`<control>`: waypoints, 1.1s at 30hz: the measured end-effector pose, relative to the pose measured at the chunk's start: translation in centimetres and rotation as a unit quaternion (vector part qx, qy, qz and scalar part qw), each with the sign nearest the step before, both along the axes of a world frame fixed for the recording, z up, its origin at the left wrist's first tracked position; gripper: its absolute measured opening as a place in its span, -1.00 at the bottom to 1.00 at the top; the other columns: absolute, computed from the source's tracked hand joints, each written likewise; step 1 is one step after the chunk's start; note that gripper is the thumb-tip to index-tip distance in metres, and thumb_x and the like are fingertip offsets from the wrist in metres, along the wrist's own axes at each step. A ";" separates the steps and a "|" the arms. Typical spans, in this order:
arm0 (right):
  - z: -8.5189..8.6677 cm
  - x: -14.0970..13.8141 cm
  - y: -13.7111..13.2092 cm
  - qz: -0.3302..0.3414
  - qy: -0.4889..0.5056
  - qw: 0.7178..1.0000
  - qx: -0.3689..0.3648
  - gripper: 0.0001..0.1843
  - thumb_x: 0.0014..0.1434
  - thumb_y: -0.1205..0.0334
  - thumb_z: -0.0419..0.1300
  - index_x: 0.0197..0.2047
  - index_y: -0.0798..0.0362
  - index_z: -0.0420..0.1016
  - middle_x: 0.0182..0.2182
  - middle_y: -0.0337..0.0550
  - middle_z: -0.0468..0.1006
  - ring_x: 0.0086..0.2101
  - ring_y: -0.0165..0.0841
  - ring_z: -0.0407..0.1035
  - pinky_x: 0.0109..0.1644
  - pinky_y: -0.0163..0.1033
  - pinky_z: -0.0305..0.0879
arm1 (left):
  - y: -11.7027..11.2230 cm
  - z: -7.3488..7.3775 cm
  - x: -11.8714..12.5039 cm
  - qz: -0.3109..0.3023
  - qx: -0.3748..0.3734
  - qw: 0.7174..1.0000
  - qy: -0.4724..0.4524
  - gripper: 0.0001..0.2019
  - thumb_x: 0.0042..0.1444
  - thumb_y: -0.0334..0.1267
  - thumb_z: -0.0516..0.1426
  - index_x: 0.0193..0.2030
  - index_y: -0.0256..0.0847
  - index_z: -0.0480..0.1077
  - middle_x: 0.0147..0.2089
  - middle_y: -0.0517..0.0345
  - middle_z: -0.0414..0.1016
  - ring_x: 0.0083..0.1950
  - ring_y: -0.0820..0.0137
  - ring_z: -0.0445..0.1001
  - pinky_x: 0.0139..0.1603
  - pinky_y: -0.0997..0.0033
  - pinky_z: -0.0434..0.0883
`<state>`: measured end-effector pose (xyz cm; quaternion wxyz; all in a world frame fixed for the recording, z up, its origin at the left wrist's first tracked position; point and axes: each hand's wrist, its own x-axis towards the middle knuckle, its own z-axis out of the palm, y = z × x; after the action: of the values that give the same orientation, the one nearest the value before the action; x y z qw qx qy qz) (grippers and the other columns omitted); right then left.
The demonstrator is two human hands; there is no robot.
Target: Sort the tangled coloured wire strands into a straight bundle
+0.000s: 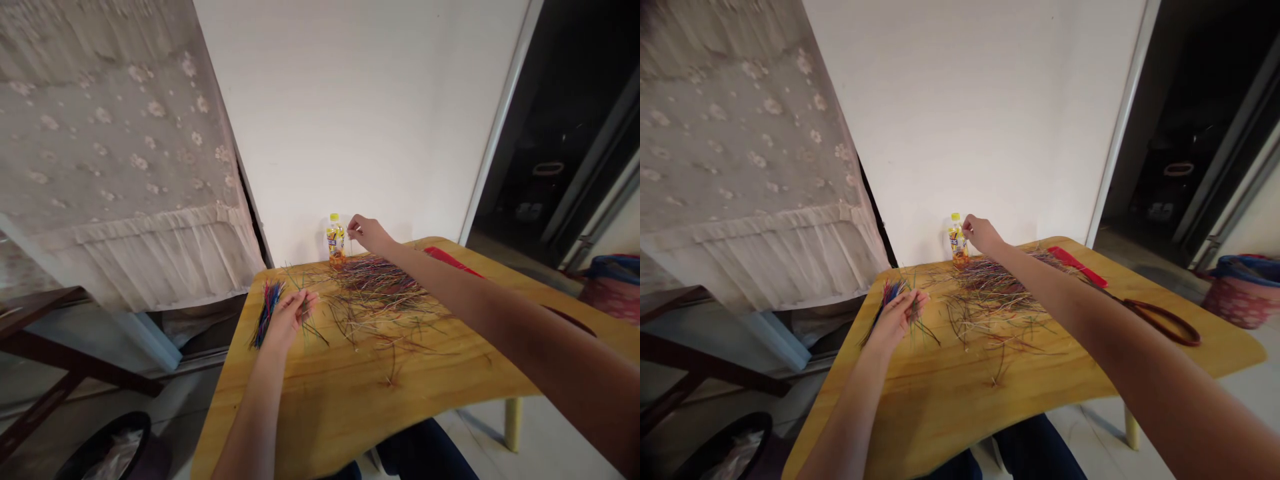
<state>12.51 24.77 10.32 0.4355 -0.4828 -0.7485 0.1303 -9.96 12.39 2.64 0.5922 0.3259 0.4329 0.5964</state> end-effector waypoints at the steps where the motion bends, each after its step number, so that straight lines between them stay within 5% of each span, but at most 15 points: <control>1: 0.4 0.4 -0.3 -0.001 -0.023 1.000 -0.018 -0.86 0.06 0.50 0.14 -0.42 0.08 0.31 -0.51 -0.22 0.47 -0.44 -0.38 0.43 -0.27 -0.26 0.33 | 0.0 0.0 0.0 0.001 0.000 1.000 0.004 -0.88 0.13 -0.48 0.12 -0.40 -0.34 0.45 -0.42 0.07 0.58 -0.47 0.51 0.53 -0.47 0.66 0.44; 6: 1.7 1.3 -1.9 0.012 -0.016 0.997 -0.074 -0.85 0.10 0.50 0.12 -0.42 0.10 0.28 -0.54 -0.22 0.45 -0.57 -0.44 0.40 -0.39 -0.30 0.34 | -0.1 0.1 0.3 0.000 -0.002 1.000 0.007 -0.93 0.08 -0.46 0.18 -0.41 -0.34 0.46 -0.41 0.06 0.59 -0.43 0.49 0.55 -0.44 0.66 0.44; 12: -1.0 -2.7 -5.8 0.240 0.106 0.928 -0.265 -0.90 0.12 0.41 0.15 -0.40 0.10 0.29 -0.53 -0.26 0.46 -0.51 -0.44 0.43 -0.37 -0.31 0.40 | -0.4 0.3 0.7 -0.038 -0.009 0.999 0.002 -0.87 0.12 -0.48 0.13 -0.39 -0.35 0.49 -0.41 0.04 0.60 -0.38 0.46 0.56 -0.37 0.64 0.47; 19: -6.1 -6.6 -6.2 0.272 0.140 0.939 -0.159 -0.91 0.04 0.33 0.21 -0.43 0.11 0.34 -0.50 -0.27 0.45 -0.44 -0.45 0.36 -0.33 -0.34 0.31 | -0.7 0.4 0.9 -0.061 -0.012 0.998 0.023 -0.88 0.11 -0.45 0.15 -0.36 -0.36 0.53 -0.41 0.04 0.61 -0.36 0.43 0.57 -0.36 0.64 0.46; 26: -6.2 -6.8 -6.5 0.282 0.148 0.944 -0.090 -0.90 0.04 0.26 0.20 -0.40 0.10 0.36 -0.44 -0.24 0.44 -0.39 -0.42 0.33 -0.22 -0.26 0.26 | -0.4 -0.1 0.6 -0.091 0.005 0.996 0.024 -0.96 0.00 -0.37 0.26 -0.39 -0.30 0.53 -0.44 0.09 0.58 -0.43 0.47 0.52 -0.40 0.63 0.45; 30: -6.2 -6.9 -6.9 0.278 0.190 0.933 -0.126 -0.79 0.00 0.14 0.24 -0.41 0.08 0.33 -0.47 -0.29 0.38 -0.43 -0.44 0.29 -0.32 -0.32 0.25 | -0.4 -0.2 0.7 -0.103 0.019 0.994 0.014 -0.90 -0.10 -0.37 0.31 -0.41 -0.34 0.51 -0.51 0.16 0.52 -0.49 0.52 0.46 -0.43 0.63 0.42; 33: -6.9 -6.6 -7.5 0.293 0.258 0.897 -0.206 -0.63 0.04 -0.10 0.18 -0.41 0.08 0.31 -0.53 -0.35 0.26 -0.56 -0.52 0.15 -0.50 -0.40 0.12 | -0.4 -0.2 0.9 -0.104 0.027 0.994 0.007 -0.91 -0.06 -0.36 0.29 -0.45 -0.30 0.47 -0.53 0.23 0.46 -0.52 0.57 0.42 -0.46 0.65 0.39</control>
<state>5.91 17.27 3.39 0.4461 -0.2703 -0.6737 0.5236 -9.04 11.95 2.40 0.6389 0.3895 0.3841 0.5409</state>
